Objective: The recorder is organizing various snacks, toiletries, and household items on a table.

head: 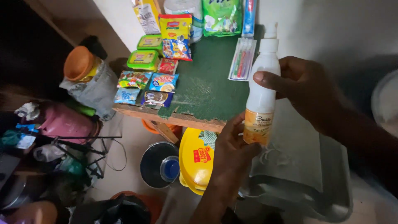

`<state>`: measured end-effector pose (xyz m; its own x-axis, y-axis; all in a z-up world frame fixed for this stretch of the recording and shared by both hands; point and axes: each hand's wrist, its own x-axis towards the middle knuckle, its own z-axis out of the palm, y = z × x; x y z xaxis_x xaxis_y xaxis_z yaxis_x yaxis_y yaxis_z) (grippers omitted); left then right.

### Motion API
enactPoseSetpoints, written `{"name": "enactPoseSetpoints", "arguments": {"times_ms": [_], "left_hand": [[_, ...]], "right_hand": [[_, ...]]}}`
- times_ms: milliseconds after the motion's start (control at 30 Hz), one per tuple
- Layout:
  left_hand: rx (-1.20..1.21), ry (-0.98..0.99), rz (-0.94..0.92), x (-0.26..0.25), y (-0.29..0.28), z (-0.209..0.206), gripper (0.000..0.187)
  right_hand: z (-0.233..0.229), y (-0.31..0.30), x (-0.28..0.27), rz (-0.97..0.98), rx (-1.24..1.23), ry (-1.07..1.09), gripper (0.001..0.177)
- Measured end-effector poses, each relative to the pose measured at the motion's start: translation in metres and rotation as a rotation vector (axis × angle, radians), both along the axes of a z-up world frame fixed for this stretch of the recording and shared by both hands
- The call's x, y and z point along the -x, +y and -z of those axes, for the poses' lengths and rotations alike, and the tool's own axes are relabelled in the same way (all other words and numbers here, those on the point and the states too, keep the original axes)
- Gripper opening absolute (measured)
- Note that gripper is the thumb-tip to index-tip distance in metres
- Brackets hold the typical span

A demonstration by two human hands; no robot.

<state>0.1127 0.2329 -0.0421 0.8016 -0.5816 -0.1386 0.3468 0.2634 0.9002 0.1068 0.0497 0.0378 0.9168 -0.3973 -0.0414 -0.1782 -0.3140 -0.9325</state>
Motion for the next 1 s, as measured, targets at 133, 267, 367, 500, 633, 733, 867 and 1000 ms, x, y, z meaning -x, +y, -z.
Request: {"name": "enactPoseSetpoints", "arguments": {"times_ms": [133, 267, 367, 500, 633, 733, 867, 1000], "left_hand": [[-0.049, -0.021, -0.019, 0.000, -0.008, -0.015, 0.073], [-0.113, -0.001, -0.023, 0.002, -0.022, -0.022, 0.072], [-0.049, -0.004, -0.045, 0.007, -0.032, -0.018, 0.072], [-0.134, -0.004, -0.045, 0.018, -0.040, -0.028, 0.072], [-0.209, 0.078, -0.066, 0.022, -0.050, -0.018, 0.071], [-0.054, -0.054, -0.076, 0.027, -0.052, 0.006, 0.070], [-0.103, -0.046, -0.099, 0.016, -0.058, 0.001, 0.071], [-0.107, -0.011, -0.067, 0.007, -0.053, -0.018, 0.067]], "right_hand": [[-0.002, -0.009, -0.003, -0.028, 0.027, 0.008, 0.059], [-0.008, -0.023, -0.005, -0.009, 0.000, 0.021, 0.056], [-0.006, -0.034, -0.002, -0.035, 0.001, -0.013, 0.053], [-0.004, -0.048, 0.005, -0.134, -0.046, -0.082, 0.050], [-0.001, -0.052, 0.011, -0.138, -0.003, -0.036, 0.049], [0.001, -0.052, 0.015, -0.172, -0.060, -0.055, 0.051], [-0.009, -0.052, 0.006, -0.102, 0.059, 0.063, 0.051], [-0.006, -0.055, -0.005, -0.131, -0.083, 0.013, 0.052]]}}
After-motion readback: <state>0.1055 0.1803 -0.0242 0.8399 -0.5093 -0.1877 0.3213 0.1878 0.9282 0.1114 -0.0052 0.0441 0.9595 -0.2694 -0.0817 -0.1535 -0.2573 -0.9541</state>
